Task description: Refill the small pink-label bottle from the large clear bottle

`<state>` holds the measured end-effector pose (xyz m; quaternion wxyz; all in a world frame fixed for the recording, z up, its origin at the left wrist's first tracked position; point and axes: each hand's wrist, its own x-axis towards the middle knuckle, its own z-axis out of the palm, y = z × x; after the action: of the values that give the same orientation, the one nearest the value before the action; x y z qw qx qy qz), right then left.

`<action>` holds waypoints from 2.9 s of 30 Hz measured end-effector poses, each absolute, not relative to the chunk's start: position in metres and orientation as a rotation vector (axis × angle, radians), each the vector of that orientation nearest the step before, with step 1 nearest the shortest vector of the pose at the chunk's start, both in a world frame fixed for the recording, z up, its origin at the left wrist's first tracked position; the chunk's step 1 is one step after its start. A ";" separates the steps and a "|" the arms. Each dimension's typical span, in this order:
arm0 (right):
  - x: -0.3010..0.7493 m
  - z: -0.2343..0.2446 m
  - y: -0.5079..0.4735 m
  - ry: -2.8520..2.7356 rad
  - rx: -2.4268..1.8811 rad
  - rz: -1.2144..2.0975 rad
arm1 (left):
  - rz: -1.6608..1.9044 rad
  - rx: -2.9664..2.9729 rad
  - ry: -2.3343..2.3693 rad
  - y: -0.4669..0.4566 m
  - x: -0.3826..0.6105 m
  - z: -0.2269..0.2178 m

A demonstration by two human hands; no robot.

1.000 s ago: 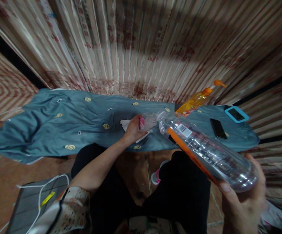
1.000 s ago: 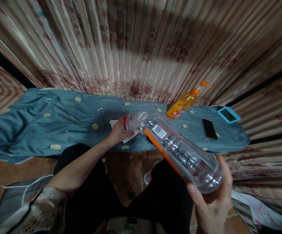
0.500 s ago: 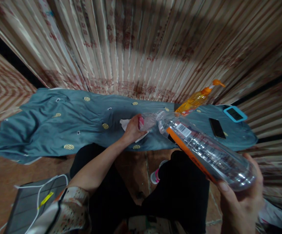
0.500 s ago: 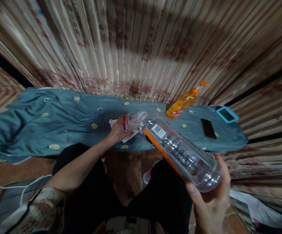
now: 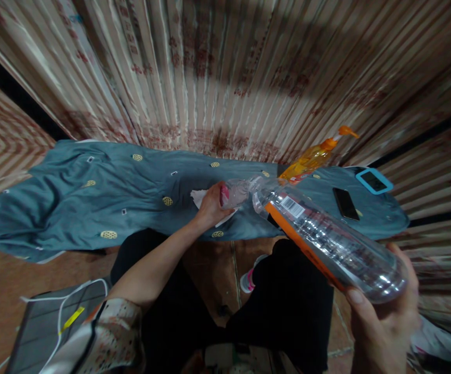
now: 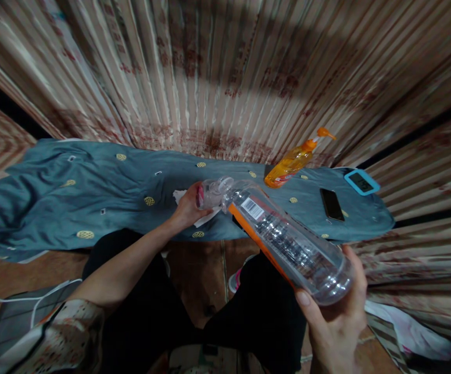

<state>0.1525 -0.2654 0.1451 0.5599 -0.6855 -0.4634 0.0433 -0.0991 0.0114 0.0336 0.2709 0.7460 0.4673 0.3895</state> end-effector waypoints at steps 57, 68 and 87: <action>0.163 0.146 -0.266 -1.110 -1.678 0.044 | 1.039 2.038 1.262 0.011 -0.098 0.031; 0.163 0.145 -0.264 -1.060 -1.670 0.065 | 0.999 2.041 1.254 0.012 -0.099 0.033; 0.159 0.148 -0.265 -1.095 -1.682 0.031 | 1.015 2.030 1.259 0.010 -0.099 0.036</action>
<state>0.1592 -0.2653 0.1476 0.5372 -0.7068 -0.4601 0.0132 -0.0991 0.0102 0.0357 0.2695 0.7533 0.4670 0.3766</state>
